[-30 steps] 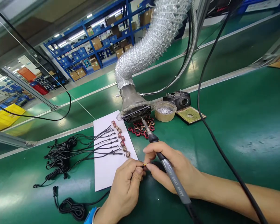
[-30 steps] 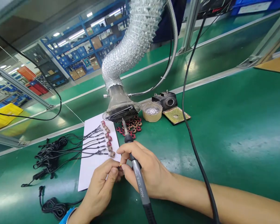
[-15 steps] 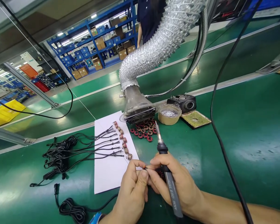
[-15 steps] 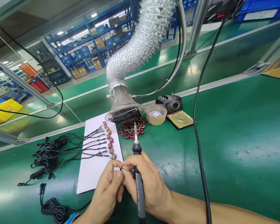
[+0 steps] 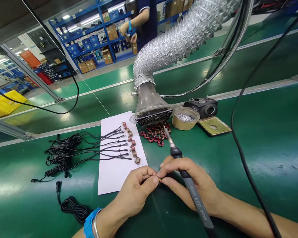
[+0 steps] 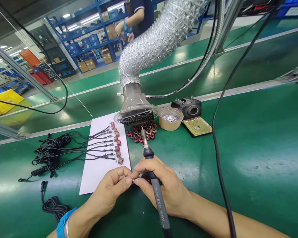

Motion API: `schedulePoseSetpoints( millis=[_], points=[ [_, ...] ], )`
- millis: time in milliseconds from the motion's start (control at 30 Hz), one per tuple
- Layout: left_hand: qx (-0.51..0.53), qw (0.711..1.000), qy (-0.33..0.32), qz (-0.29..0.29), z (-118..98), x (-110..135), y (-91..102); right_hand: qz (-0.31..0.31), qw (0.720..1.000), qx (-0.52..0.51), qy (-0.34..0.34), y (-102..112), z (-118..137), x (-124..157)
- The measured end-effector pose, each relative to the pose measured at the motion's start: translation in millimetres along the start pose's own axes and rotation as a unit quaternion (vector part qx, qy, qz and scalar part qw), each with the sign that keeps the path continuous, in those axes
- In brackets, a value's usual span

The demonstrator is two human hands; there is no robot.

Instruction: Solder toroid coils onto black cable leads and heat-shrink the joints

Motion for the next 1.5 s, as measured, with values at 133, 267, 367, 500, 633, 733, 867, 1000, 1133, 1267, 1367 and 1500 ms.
schedulePoseSetpoints(
  millis=[133,267,367,500,633,733,867,1000,1133,1267,1367,1500],
  points=[
    [-0.013,0.999,0.009,0.028,3,0,-0.3,0.014,1.0,-0.005,0.007,-2,-3,1],
    [-0.04,0.999,0.009,0.034,5,1,0.9,0.035,0.999,0.012,0.019,-1,-1,-1],
    [-0.101,0.995,0.002,0.013,6,2,0.9,0.028,0.998,0.047,0.036,-1,6,-6],
    [-0.172,0.985,-0.029,0.001,2,4,-4.3,0.029,0.992,0.09,0.089,-8,16,-12],
    [-0.2,0.979,-0.028,0.0,-2,6,-4.2,0.052,0.988,0.113,0.092,-7,14,-12],
    [-0.172,0.985,-0.015,0.027,-2,5,-0.3,0.056,0.994,0.089,0.027,3,7,-12],
    [-0.104,0.993,0.003,0.062,0,2,2.2,0.08,0.994,0.066,0.024,8,6,-11],
    [-0.075,0.997,0.015,0.028,2,0,1.4,0.071,0.99,0.084,0.086,6,10,-12],
    [-0.073,0.997,0.025,0.009,2,-1,-0.9,0.061,0.985,0.108,0.121,2,12,-10],
    [-0.08,0.997,0.021,0.009,3,-1,-0.9,0.052,0.983,0.124,0.125,-1,9,-4],
    [-0.068,0.996,0.039,0.03,6,-2,-2.2,0.07,0.982,0.116,0.129,-2,7,-1],
    [-0.021,0.996,0.078,0.036,10,-4,-4.9,0.102,0.969,0.134,0.183,-3,8,0]
  ],
)
Point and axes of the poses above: each hand's wrist, its own x-axis away from the middle knuckle, its own y-axis out of the back of the hand, z = x × y, the point moved 4 cm from there along -x, towards the middle knuckle, and after that the axes turned 1 degree about y, right-handed, at the moved point
